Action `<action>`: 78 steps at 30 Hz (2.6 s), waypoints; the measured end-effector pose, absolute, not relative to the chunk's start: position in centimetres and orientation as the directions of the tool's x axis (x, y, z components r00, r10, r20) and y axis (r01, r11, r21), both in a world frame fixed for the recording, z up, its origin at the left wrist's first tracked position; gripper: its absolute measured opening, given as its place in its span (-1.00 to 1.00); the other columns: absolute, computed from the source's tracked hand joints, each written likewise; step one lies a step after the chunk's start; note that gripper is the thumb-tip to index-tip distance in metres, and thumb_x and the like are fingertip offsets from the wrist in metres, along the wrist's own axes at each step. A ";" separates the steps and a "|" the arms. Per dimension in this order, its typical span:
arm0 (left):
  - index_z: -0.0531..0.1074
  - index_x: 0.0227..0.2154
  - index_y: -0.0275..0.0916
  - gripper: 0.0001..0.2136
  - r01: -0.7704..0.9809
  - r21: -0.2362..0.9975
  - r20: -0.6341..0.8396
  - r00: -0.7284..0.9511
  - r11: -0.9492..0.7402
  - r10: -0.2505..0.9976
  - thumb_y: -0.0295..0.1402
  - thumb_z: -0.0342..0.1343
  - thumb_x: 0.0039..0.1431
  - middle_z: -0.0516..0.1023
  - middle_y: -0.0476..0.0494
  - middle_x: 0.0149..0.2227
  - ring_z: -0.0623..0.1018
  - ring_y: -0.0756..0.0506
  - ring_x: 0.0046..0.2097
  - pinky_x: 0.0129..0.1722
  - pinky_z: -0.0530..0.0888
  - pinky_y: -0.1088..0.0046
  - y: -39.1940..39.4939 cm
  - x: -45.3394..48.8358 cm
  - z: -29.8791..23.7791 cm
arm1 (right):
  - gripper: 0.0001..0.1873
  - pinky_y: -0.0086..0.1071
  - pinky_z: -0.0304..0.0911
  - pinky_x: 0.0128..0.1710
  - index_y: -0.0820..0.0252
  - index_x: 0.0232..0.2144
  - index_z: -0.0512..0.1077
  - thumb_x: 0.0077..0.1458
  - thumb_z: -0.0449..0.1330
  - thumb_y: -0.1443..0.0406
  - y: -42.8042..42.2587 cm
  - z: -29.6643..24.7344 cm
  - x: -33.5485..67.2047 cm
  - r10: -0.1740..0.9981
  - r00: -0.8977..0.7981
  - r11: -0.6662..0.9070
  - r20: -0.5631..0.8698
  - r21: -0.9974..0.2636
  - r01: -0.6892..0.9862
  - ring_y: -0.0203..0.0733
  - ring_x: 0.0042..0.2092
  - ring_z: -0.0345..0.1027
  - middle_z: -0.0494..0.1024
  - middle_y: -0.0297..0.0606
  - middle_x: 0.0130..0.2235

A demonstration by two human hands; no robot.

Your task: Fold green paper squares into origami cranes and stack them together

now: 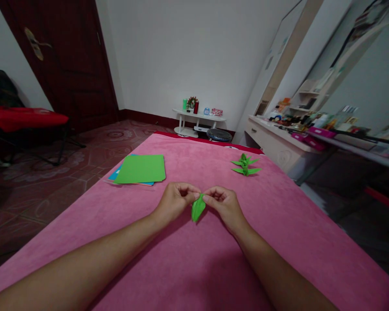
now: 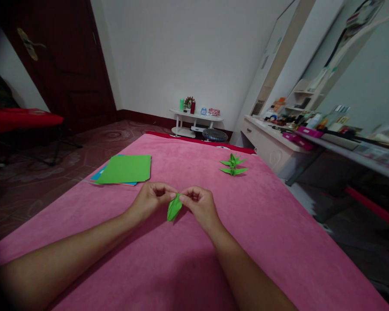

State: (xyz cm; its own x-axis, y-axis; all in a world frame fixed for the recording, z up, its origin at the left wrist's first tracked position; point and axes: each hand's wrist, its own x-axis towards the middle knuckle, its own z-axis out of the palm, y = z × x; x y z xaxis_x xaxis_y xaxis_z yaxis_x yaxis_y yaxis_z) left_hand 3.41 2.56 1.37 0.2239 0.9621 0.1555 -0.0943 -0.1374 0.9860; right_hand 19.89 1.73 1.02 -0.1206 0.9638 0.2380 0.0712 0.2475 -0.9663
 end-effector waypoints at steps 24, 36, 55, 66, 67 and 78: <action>0.30 -0.70 -0.34 -0.66 0.129 0.973 0.120 0.434 -0.193 0.893 -0.20 0.07 0.04 0.17 0.06 -0.69 0.13 0.11 -0.62 -0.60 0.06 0.56 3.2 3.1 0.5 | -0.77 -0.54 0.09 -0.63 0.25 -0.51 0.37 -0.12 0.30 0.20 1.7 1.0 20.2 0.980 -0.194 0.050 0.050 -0.999 -0.003 -0.40 -0.64 0.19 0.38 -0.42 -0.65; 0.36 -0.66 -0.34 -0.69 0.037 0.989 0.106 0.502 -0.144 0.858 -0.19 0.13 0.00 0.22 0.04 -0.66 0.20 0.10 -0.59 -0.59 0.13 0.57 3.2 2.7 1.5 | -0.71 -0.52 0.11 -0.68 0.27 -0.62 0.40 -0.09 0.28 0.17 1.4 1.5 20.2 0.977 -0.132 0.189 0.168 -0.969 0.162 -0.38 -0.66 0.20 0.36 -0.39 -0.69; 0.48 -0.39 -0.36 -0.70 -0.499 0.855 -0.047 0.204 0.145 0.978 -0.30 0.35 -0.21 0.54 -0.14 -0.41 0.49 0.01 -0.45 -0.38 0.40 0.50 2.6 4.0 0.4 | -0.81 -0.44 0.30 -0.50 0.25 -0.54 0.43 -0.07 0.25 0.22 0.5 0.3 18.5 0.994 -0.046 0.092 0.096 -0.993 -0.075 -0.29 -0.52 0.37 0.54 -0.25 -0.53; 0.51 -0.55 -0.40 -0.77 -0.285 0.953 -0.021 0.272 0.101 0.962 -0.31 0.34 -0.23 0.48 -0.10 -0.58 0.36 0.06 -0.57 -0.54 0.24 0.54 2.6 3.6 1.0 | -0.74 -0.52 0.17 -0.61 0.22 -0.45 0.39 -0.06 0.25 0.13 1.1 0.9 19.2 0.986 -0.156 0.055 0.065 -0.996 -0.071 -0.38 -0.59 0.24 0.40 -0.40 -0.57; 0.51 -0.54 -0.40 -0.76 -0.271 0.955 -0.040 0.296 0.124 0.954 -0.31 0.34 -0.24 0.49 -0.11 -0.57 0.37 0.06 -0.57 -0.54 0.24 0.54 2.5 3.5 1.0 | -0.74 -0.52 0.16 -0.61 0.21 -0.45 0.39 -0.07 0.25 0.13 1.2 0.9 19.3 0.986 -0.146 0.072 0.082 -0.995 -0.076 -0.38 -0.59 0.22 0.39 -0.41 -0.57; 0.43 -0.57 -0.35 -0.68 -0.186 0.981 0.025 0.411 0.057 0.911 -0.15 0.28 -0.15 0.38 -0.01 -0.64 0.29 0.10 -0.61 -0.59 0.13 0.58 2.7 3.4 0.9 | -0.77 -0.52 0.04 -0.59 0.24 -0.64 0.36 -0.12 0.28 0.25 0.9 1.2 19.4 0.982 -0.053 0.177 0.180 -0.983 -0.057 -0.40 -0.60 0.14 0.32 -0.44 -0.65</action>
State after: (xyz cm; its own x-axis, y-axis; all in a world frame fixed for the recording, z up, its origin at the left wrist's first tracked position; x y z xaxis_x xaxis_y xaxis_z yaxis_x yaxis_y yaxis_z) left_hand 3.42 2.73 0.85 0.4111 0.9113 0.0249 -0.1859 0.0571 0.9809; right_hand 19.35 0.95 1.17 -0.0527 0.9822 0.1801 -0.0574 0.1770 -0.9825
